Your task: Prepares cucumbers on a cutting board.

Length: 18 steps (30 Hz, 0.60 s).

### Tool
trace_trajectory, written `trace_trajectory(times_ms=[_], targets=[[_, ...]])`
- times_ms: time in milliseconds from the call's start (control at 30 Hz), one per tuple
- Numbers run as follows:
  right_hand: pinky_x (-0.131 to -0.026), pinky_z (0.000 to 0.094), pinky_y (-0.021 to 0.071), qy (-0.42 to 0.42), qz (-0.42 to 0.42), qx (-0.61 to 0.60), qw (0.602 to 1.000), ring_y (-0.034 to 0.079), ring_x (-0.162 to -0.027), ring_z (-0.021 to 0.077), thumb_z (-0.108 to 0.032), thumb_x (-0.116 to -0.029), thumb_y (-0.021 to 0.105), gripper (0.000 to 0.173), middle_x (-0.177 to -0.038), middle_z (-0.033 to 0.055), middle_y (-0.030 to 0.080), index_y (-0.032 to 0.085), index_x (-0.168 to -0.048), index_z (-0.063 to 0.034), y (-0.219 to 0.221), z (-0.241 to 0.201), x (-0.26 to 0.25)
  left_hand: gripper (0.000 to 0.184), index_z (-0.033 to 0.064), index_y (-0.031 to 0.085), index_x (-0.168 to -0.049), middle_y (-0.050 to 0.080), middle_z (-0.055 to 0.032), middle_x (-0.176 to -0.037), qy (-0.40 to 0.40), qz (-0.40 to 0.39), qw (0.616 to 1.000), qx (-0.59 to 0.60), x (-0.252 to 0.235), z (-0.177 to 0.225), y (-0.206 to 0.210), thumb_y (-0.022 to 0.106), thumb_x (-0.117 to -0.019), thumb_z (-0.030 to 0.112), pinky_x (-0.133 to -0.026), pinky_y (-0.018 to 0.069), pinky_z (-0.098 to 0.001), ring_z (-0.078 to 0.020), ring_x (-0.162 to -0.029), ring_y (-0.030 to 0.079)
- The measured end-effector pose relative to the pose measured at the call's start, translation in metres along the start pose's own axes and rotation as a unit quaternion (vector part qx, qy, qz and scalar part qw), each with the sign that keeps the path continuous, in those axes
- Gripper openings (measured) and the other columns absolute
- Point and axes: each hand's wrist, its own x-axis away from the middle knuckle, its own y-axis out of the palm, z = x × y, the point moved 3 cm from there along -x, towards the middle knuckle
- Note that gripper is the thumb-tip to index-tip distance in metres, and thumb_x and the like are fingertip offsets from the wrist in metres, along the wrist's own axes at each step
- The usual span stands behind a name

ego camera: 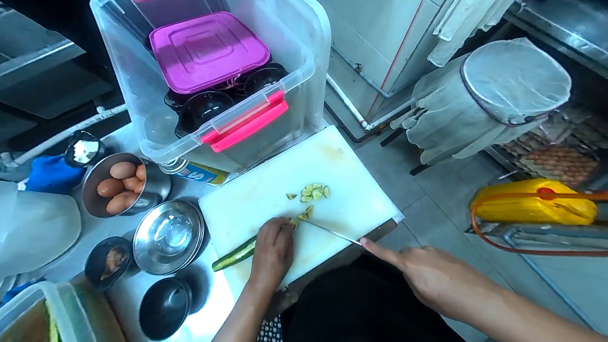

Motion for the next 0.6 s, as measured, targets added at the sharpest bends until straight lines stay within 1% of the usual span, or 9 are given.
trace_trajectory(times_ms=[67, 167, 267, 333, 400, 467, 533, 600], targets=[[-0.069, 0.0586, 0.0565, -0.004, 0.000, -0.006, 1.000, 0.070, -0.081, 0.0412, -0.003, -0.0946, 0.054, 0.092, -0.090, 0.0180, 0.069, 0.012, -0.162, -0.0501, 0.002, 0.002, 0.000, 0.020, 0.0082, 0.076, -0.105, 0.070, -0.0086, -0.112, -0.006, -0.001, 1.000, -0.005, -0.002, -0.006, -0.003, 0.058, -0.0965, 0.013, -0.098, 0.0556, -0.0389, -0.0241, -0.111, 0.066], [-0.074, 0.0598, 0.0563, -0.019, -0.011, -0.026, 0.999, 0.070, -0.084, 0.0413, -0.008, -0.0993, 0.050, 0.085, -0.091, 0.0182, 0.070, 0.011, -0.163, -0.0479, 0.003, 0.007, 0.000, 0.021, 0.0084, 0.075, -0.107, 0.069, -0.0074, -0.119, -0.026, -0.025, 0.999, -0.012, -0.008, -0.007, -0.005, 0.059, -0.0962, 0.017, -0.100, 0.0542, -0.0414, -0.0244, -0.116, 0.064], [-0.075, 0.0599, 0.0563, -0.033, 0.013, -0.055, 0.998, 0.070, -0.084, 0.0404, -0.012, -0.1024, 0.048, 0.078, -0.091, 0.0175, 0.071, 0.014, -0.163, -0.0466, 0.004, 0.012, 0.006, 0.030, 0.0102, 0.073, -0.119, 0.067, -0.0051, -0.128, -0.038, -0.062, 0.997, -0.026, -0.014, 0.000, -0.005, 0.058, -0.0970, 0.026, -0.107, 0.0485, -0.0477, -0.0258, -0.126, 0.059], [-0.075, 0.0590, 0.0569, -0.035, 0.037, -0.067, 0.996, 0.070, -0.083, 0.0391, -0.013, -0.1028, 0.048, 0.076, -0.090, 0.0165, 0.071, 0.016, -0.163, -0.0459, 0.005, 0.015, 0.010, 0.032, 0.0119, 0.073, -0.121, 0.068, -0.0031, -0.130, -0.039, -0.071, 0.996, -0.034, -0.019, 0.005, -0.001, 0.057, -0.0980, 0.027, -0.109, 0.0458, -0.0499, -0.0261, -0.129, 0.057], [-0.074, 0.0584, 0.0572, -0.031, 0.053, -0.073, 0.995, 0.070, -0.081, 0.0384, -0.014, -0.1026, 0.048, 0.075, -0.089, 0.0161, 0.071, 0.017, -0.163, -0.0454, 0.006, 0.019, 0.011, 0.032, 0.0144, 0.074, -0.121, 0.069, -0.0006, -0.129, -0.048, -0.077, 0.995, -0.039, -0.024, 0.009, 0.004, 0.056, -0.0992, 0.029, -0.111, 0.0432, -0.0515, -0.0259, -0.131, 0.056], [-0.073, 0.0583, 0.0572, -0.025, 0.064, -0.075, 0.995, 0.070, -0.080, 0.0382, -0.012, -0.1020, 0.047, 0.076, -0.087, 0.0158, 0.071, 0.017, -0.163, -0.0453, 0.006, 0.022, 0.010, 0.031, 0.0155, 0.075, -0.117, 0.070, 0.0011, -0.126, -0.060, -0.081, 0.994, -0.045, -0.031, 0.011, 0.008, 0.055, -0.0999, 0.032, -0.111, 0.0420, -0.0516, -0.0247, -0.129, 0.057], [-0.073, 0.0575, 0.0575, -0.018, 0.071, -0.078, 0.994, 0.070, -0.080, 0.0371, -0.012, -0.1019, 0.047, 0.076, -0.087, 0.0151, 0.071, 0.018, -0.163, -0.0450, 0.008, 0.024, 0.010, 0.031, 0.0152, 0.076, -0.113, 0.070, 0.0011, -0.123, -0.071, -0.090, 0.992, -0.049, -0.037, 0.012, 0.010, 0.056, -0.1003, 0.035, -0.110, 0.0428, -0.0521, -0.0235, -0.126, 0.059], [-0.073, 0.0573, 0.0575, -0.010, 0.073, -0.083, 0.994, 0.071, -0.080, 0.0365, -0.013, -0.1020, 0.047, 0.075, -0.088, 0.0147, 0.071, 0.018, -0.163, -0.0455, 0.009, 0.025, 0.011, 0.029, 0.0146, 0.076, -0.110, 0.070, 0.0005, -0.120, -0.071, -0.095, 0.992, -0.049, -0.039, 0.011, 0.012, 0.058, -0.0997, 0.035, -0.109, 0.0444, -0.0519, -0.0227, -0.123, 0.060]])
